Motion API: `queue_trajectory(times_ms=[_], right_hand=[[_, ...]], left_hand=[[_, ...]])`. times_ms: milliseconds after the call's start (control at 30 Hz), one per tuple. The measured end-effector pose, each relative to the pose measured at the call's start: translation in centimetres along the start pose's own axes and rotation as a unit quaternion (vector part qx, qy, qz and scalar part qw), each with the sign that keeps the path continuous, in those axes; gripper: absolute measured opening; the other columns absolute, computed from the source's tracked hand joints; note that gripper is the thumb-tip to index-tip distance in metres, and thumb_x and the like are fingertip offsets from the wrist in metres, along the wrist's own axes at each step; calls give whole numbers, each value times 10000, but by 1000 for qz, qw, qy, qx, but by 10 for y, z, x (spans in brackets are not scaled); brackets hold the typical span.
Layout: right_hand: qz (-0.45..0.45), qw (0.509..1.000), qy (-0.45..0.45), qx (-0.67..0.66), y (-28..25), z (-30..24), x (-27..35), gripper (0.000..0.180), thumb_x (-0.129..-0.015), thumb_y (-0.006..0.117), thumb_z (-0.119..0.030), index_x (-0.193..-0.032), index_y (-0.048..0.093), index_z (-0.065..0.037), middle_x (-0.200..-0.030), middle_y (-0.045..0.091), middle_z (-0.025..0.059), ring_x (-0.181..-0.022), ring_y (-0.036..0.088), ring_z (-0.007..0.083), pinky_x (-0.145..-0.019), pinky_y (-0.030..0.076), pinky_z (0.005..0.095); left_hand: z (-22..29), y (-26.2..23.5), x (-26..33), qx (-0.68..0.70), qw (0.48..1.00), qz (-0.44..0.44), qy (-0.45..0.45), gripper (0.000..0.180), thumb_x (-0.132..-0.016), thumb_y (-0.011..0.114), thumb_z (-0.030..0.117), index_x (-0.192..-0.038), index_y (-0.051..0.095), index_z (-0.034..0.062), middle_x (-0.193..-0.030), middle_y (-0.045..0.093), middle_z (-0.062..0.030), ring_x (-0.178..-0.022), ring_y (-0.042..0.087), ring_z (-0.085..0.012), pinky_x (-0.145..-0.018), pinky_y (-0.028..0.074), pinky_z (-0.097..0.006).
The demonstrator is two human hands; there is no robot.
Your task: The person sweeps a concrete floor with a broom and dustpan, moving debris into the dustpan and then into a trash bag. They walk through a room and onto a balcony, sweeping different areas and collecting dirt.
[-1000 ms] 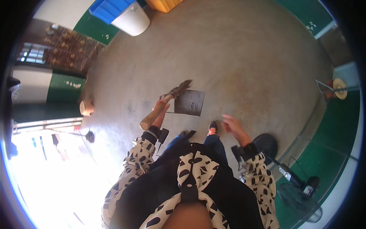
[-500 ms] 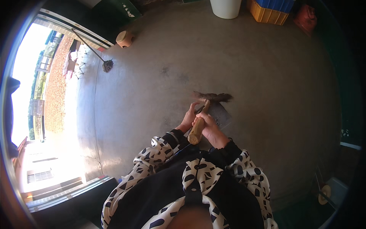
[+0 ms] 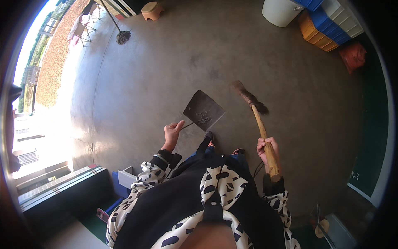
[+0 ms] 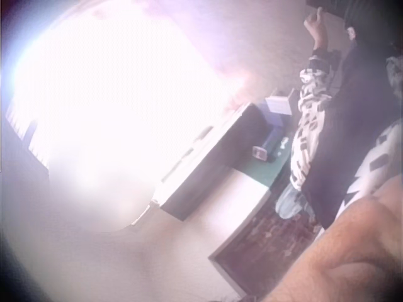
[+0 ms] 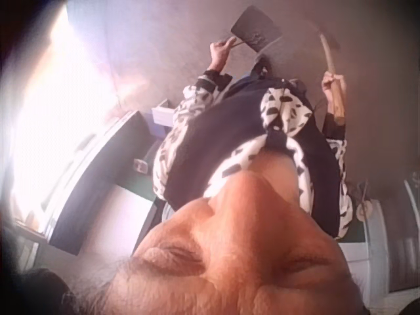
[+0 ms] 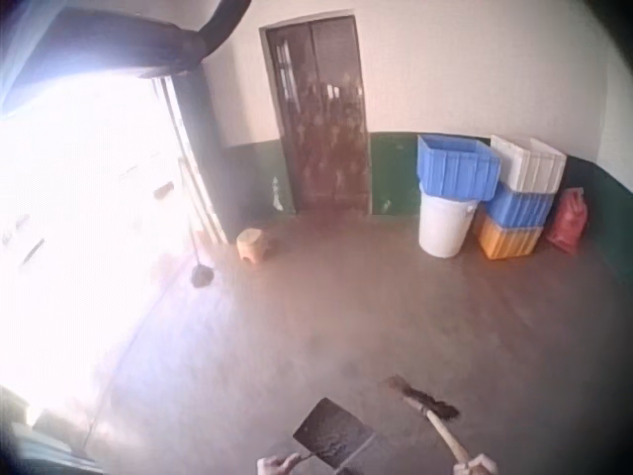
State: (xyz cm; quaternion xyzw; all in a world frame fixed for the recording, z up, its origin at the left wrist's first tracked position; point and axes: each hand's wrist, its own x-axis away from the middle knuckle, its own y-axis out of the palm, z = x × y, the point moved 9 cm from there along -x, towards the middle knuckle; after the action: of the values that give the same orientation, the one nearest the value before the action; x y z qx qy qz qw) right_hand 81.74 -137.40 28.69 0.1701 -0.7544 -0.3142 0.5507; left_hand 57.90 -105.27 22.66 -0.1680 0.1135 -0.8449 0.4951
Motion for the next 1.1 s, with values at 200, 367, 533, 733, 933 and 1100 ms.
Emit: queue_trajectory(times_ms=[200, 367, 533, 733, 933, 1100], right_hand=[[-21, 1000, -11, 7, 31, -16, -18, 159, -752, 518, -75, -852, 427, 9, -699, 485, 33, -595, 553, 110, -601, 507, 248], [0, 999, -35, -36, 10, -25, -21, 274, -746, 515, -59, -963, 401, 63, -702, 478, 28, -579, 534, 106, -599, 501, 247], [-25, 996, 69, -47, 25, -18, -61, 133, -751, 515, -74, -828, 438, 2, -699, 503, 42, -581, 545, 112, -623, 505, 265], [2, 993, 114, -9, 82, -32, -128, 104, -733, 536, -83, -757, 462, -13, -666, 510, 34, -574, 550, 114, -608, 513, 258], [11, 983, 178, 39, 129, -55, -195, 89, -725, 534, -73, -718, 468, -15, -653, 513, 42, -560, 550, 118, -601, 522, 251], [64, 981, 177, 53, 139, -55, -225, 75, -733, 525, -55, -731, 458, -20, -654, 514, 41, -554, 544, 118, -611, 520, 256]], left_hand=[[5, -19, -58, 47, 994, 91, 50, 508, -775, 687, 357, -573, 482, -61, -485, 268, -79, -484, 278, -100, -435, 324, -323], [7, -36, -69, 26, 990, 138, -11, 539, -780, 688, 336, -523, 376, -21, -499, 223, -17, -487, 239, -83, -417, 249, -312], [16, -70, -83, 31, 975, 218, -24, 553, -783, 684, 336, -515, 362, -25, -488, 226, -37, -481, 243, -91, -417, 258, -304], [19, -76, -135, 126, 963, 237, 7, 539, -774, 708, 299, -504, 309, 59, -542, 244, 65, -533, 223, -67, -451, 191, -283], [-8, -121, -109, 165, 915, 353, -102, 564, -789, 706, 295, -483, 273, 103, -517, 228, 79, -506, 189, -61, -434, 148, -283], [-24, -147, -72, 234, 878, 400, -118, 562, -792, 708, 286, -487, 263, 129, -520, 227, 87, -505, 192, -44, -444, 131, -269]])
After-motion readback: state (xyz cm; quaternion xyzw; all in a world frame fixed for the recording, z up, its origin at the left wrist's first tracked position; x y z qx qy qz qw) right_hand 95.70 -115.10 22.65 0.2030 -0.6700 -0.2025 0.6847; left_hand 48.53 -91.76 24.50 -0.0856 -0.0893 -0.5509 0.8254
